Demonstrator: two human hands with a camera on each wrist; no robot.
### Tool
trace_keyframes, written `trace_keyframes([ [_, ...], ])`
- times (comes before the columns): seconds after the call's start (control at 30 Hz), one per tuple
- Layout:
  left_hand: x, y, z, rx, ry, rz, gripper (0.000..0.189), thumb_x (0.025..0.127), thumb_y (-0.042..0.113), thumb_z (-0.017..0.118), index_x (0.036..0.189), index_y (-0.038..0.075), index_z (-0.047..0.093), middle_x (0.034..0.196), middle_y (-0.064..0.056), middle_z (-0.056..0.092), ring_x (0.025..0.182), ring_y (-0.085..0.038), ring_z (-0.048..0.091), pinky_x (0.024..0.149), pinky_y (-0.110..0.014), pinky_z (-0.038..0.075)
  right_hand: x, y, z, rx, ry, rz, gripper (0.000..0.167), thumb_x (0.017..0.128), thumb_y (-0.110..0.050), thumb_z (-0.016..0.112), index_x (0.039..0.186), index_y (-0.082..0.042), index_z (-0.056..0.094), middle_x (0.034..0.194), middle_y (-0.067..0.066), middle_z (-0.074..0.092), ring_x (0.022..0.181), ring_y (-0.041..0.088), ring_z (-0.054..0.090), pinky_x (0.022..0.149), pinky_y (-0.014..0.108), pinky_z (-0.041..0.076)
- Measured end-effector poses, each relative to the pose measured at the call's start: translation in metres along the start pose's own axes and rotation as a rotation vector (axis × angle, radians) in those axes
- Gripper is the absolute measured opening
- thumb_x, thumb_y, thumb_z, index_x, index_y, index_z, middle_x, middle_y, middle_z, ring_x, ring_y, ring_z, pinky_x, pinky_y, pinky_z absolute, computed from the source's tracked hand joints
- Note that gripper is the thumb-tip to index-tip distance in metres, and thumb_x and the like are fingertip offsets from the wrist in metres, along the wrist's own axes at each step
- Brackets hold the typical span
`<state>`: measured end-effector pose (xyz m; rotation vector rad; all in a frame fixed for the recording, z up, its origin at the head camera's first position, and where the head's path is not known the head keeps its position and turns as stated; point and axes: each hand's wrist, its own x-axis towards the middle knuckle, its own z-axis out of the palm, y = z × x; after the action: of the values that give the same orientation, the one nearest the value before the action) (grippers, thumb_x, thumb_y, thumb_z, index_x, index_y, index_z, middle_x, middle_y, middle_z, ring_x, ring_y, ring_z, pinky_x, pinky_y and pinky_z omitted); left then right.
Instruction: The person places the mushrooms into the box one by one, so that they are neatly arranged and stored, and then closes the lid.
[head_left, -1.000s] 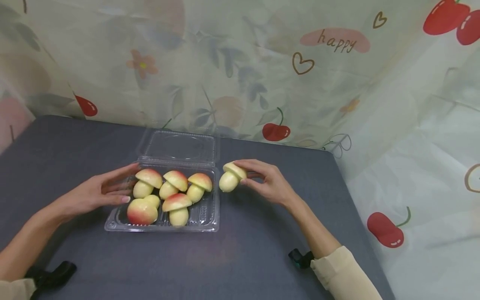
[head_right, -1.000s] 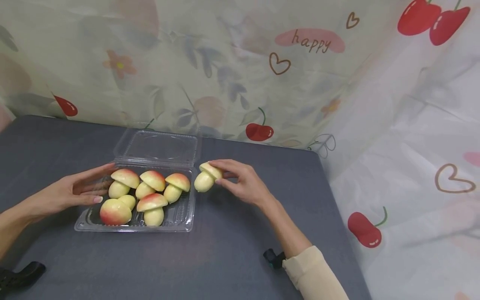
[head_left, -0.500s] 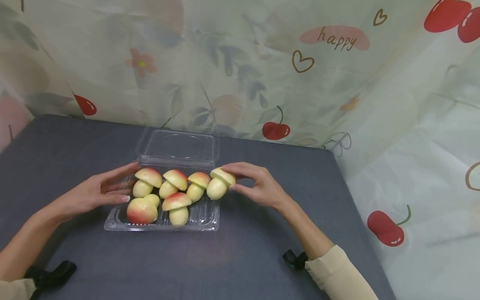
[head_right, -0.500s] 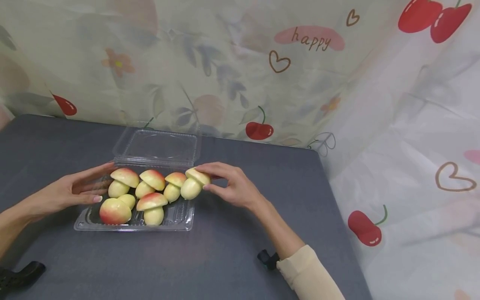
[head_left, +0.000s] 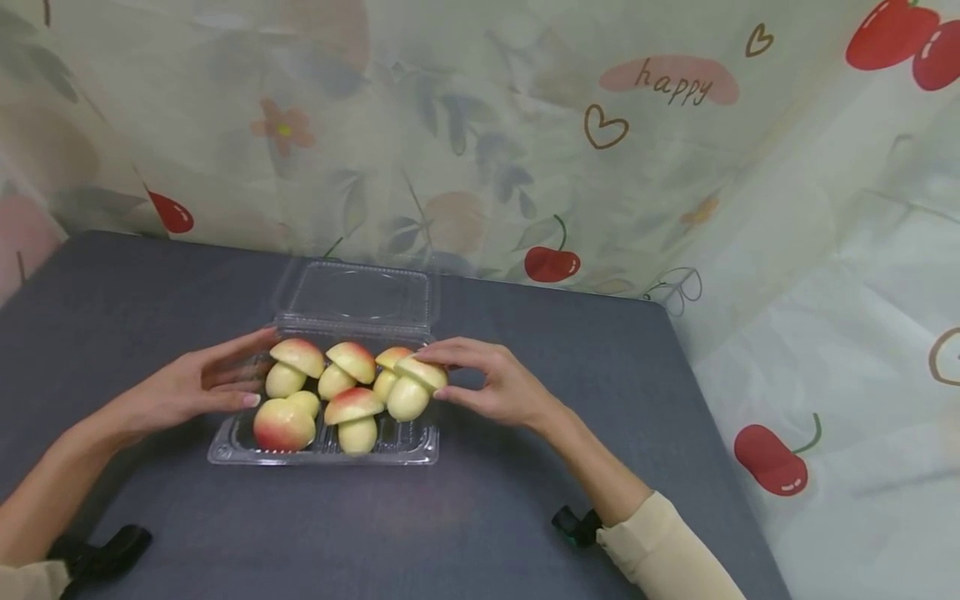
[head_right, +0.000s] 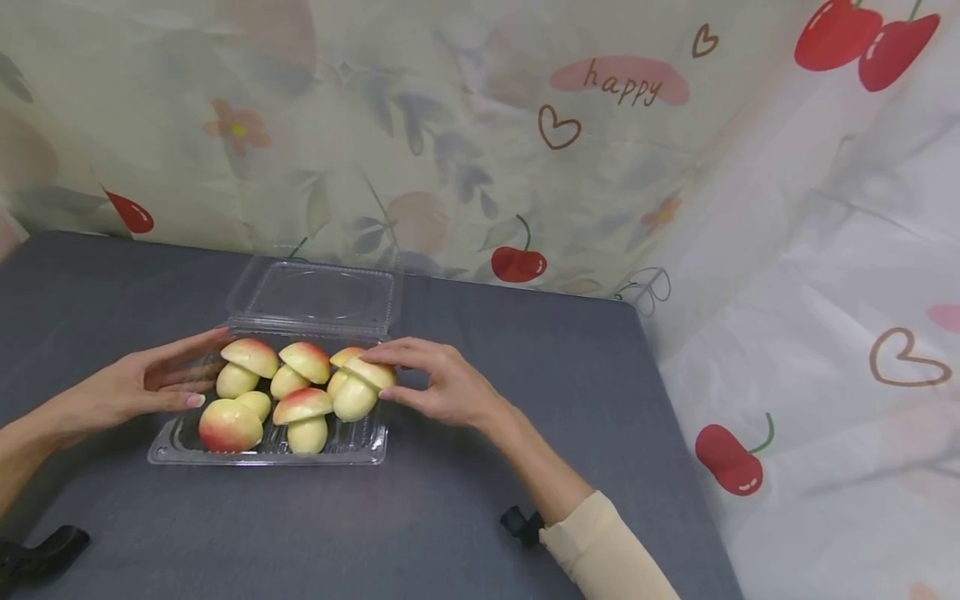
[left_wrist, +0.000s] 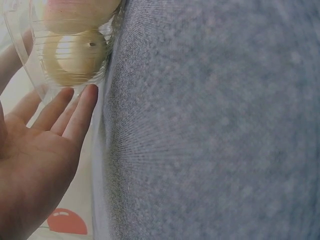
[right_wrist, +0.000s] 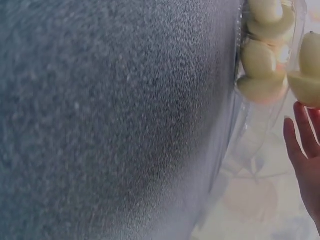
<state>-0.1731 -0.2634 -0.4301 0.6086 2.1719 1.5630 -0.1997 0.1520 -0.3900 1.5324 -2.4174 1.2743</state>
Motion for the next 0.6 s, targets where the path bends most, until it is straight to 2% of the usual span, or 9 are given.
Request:
trace_keyframes([
  [0.37,-0.001,-0.002,0.0,0.008,0.003,-0.004,0.08,0.096,0.01,0.066,0.16,0.017,0.018,0.163,-0.018,0.018,0.126,0.011,0.042,0.095,-0.013,0.044,0.006,-0.001,0.012,-0.034,-0.086,0.01,0.043,0.09,-0.015,0.076,0.131,-0.012,0.066,0.13,0.001,0.064,0.123,0.012,0.057,0.102,0.028,0.046],
  [0.6,-0.001,-0.001,0.0,0.015,0.003,-0.002,0.081,0.096,0.011,0.067,0.16,0.018,0.018,0.163,-0.018,0.018,0.126,0.011,0.042,0.096,-0.013,0.044,0.011,-0.001,0.018,-0.068,-0.156,0.006,0.043,0.089,-0.02,0.077,0.13,-0.015,0.067,0.131,-0.003,0.064,0.124,0.007,0.055,0.103,0.024,0.045],
])
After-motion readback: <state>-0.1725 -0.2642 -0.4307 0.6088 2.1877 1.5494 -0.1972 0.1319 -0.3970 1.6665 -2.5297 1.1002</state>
